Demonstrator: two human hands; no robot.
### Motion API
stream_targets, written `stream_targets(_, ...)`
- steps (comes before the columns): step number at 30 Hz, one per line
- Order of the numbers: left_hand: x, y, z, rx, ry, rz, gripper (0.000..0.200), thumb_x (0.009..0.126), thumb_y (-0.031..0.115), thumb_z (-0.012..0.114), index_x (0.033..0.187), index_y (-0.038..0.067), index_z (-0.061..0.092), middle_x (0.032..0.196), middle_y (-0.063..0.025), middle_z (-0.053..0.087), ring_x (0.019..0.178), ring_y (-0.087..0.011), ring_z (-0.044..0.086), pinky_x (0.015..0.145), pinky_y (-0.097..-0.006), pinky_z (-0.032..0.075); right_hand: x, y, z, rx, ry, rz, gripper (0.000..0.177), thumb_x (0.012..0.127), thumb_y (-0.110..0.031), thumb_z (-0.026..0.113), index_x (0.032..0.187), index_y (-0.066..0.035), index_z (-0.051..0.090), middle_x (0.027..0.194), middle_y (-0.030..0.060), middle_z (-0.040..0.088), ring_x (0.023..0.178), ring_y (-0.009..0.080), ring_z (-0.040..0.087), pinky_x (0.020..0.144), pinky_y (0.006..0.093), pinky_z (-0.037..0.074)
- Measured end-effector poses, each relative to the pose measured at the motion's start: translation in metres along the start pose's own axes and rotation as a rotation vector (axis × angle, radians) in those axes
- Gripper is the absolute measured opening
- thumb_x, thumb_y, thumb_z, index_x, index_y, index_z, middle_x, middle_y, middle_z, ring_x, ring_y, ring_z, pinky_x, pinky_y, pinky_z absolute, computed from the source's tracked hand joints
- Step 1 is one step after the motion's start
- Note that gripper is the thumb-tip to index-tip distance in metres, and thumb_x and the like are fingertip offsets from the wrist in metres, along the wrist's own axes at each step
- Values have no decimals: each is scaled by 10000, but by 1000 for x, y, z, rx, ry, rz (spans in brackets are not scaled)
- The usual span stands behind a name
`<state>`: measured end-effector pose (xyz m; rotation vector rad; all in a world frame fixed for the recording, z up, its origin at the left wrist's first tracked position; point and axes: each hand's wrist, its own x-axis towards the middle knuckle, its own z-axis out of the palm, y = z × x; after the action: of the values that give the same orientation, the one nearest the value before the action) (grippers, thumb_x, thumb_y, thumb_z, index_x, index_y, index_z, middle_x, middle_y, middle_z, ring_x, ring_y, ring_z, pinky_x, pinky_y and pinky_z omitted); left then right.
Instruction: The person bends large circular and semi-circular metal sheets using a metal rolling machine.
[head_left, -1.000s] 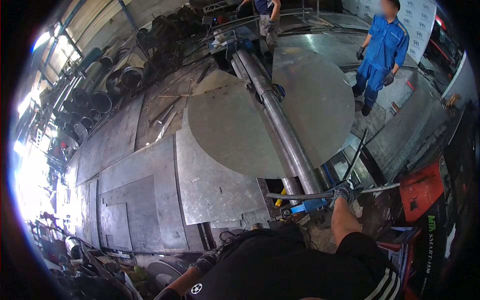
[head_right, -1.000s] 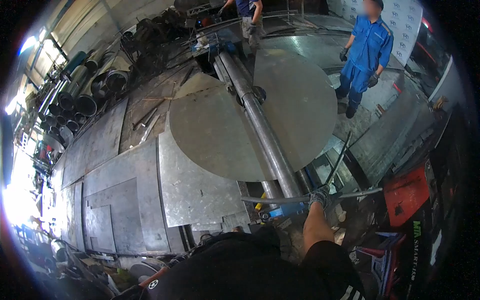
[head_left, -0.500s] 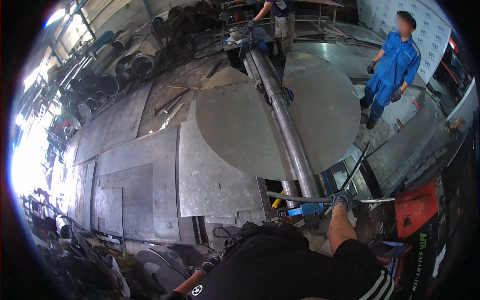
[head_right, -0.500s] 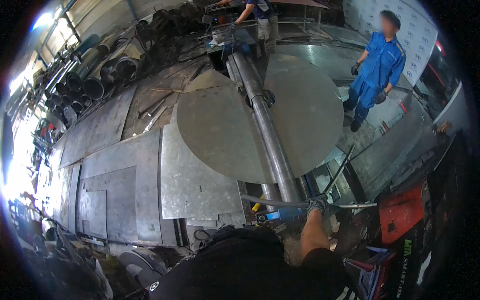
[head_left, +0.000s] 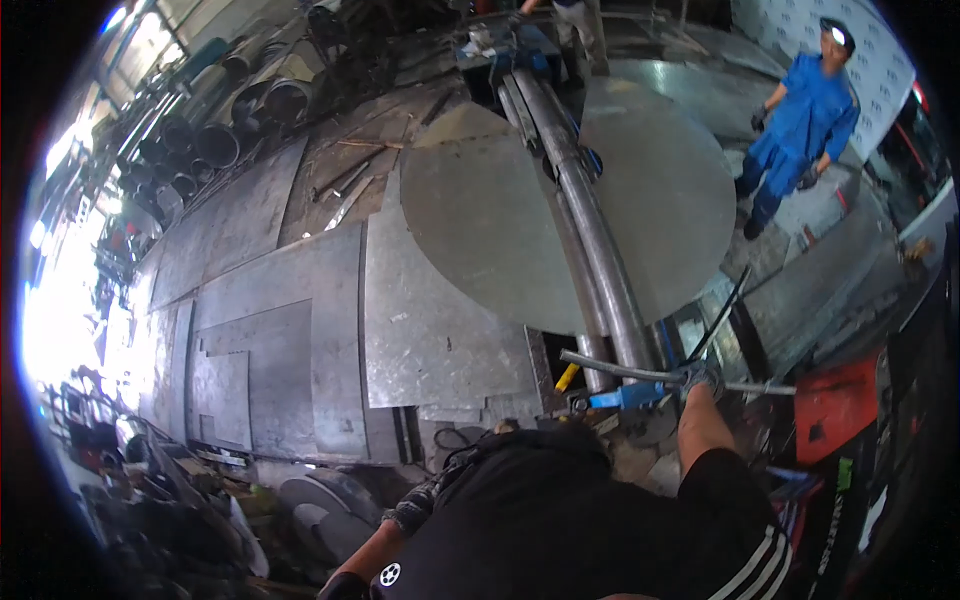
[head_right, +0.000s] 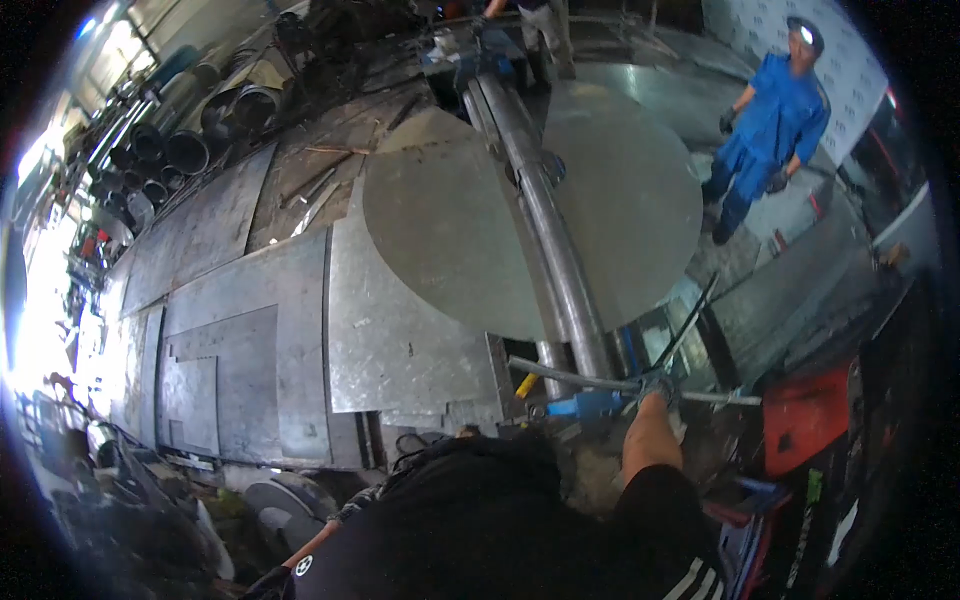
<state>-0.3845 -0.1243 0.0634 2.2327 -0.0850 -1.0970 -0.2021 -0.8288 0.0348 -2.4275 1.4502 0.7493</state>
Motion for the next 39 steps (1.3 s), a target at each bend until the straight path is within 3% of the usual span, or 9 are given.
stream_targets(5,-2,3,-20,28,-47,-29,612,881,400,614,1354,38,474,1250,-176,595,1138,-283,574,965,-369,441,-12,3,-12,-73,-5,27,508,755,-564,676,1103,-194,696,1224,85,634,1077,275,628,864,410,524)
stream_targets(8,-1,5,-28,36,-70,-40,613,880,399,617,1354,37,473,1251,-176,594,1140,-284,573,967,-370,441,-22,-4,-23,139,78,170,481,771,-486,674,1117,-152,689,1209,104,647,1073,311,635,841,434,530)
stream_targets(10,0,6,-33,46,-85,-44,615,879,398,619,1355,37,472,1252,-176,594,1141,-284,572,968,-370,440,-26,-4,-29,38,-44,157,606,754,-659,620,1135,-190,677,1263,77,613,1159,272,588,929,391,498)
stream_targets(11,-1,7,-34,47,-93,-46,615,878,397,620,1355,37,472,1253,-176,593,1141,-284,572,968,-370,440,-13,1,-11,-83,60,67,640,736,-640,659,1189,-189,638,1281,72,601,1166,277,583,927,393,503)
stream_targets(15,-1,9,-39,59,-119,-52,618,876,395,623,1355,36,470,1254,-176,592,1143,-285,570,970,-370,439,-36,-5,-27,-65,94,43,692,721,-601,709,1245,-166,587,1277,69,603,1164,285,584,917,408,510)
stream_targets(18,-4,9,-43,70,-124,-54,620,874,394,626,1356,36,469,1255,-176,591,1145,-286,569,972,-370,438,-41,-9,-43,-10,-71,103,680,731,-618,691,1224,-159,604,1272,75,607,1148,298,594,894,432,520)
stream_targets(23,-12,6,-46,75,-124,-60,624,871,391,630,1357,35,468,1257,-177,590,1147,-287,567,975,-371,437,-26,-5,-28,34,-32,196,657,743,-647,659,1166,-144,659,1266,89,613,1120,300,613,859,440,532)
stream_targets(30,-24,0,-43,76,-122,-75,629,868,388,637,1358,34,465,1260,-177,588,1151,-289,565,978,-371,436,-6,7,-5,-74,66,82,667,726,-662,667,1143,-141,671,1221,91,639,1092,306,627,852,434,534)
stream_targets(39,-33,-4,-39,77,-120,-84,635,863,384,645,1360,33,462,1263,-177,586,1155,-290,562,983,-372,433,-37,-3,-37,119,11,146,546,735,-552,711,1119,-165,682,1194,114,651,1070,318,639,839,433,536)
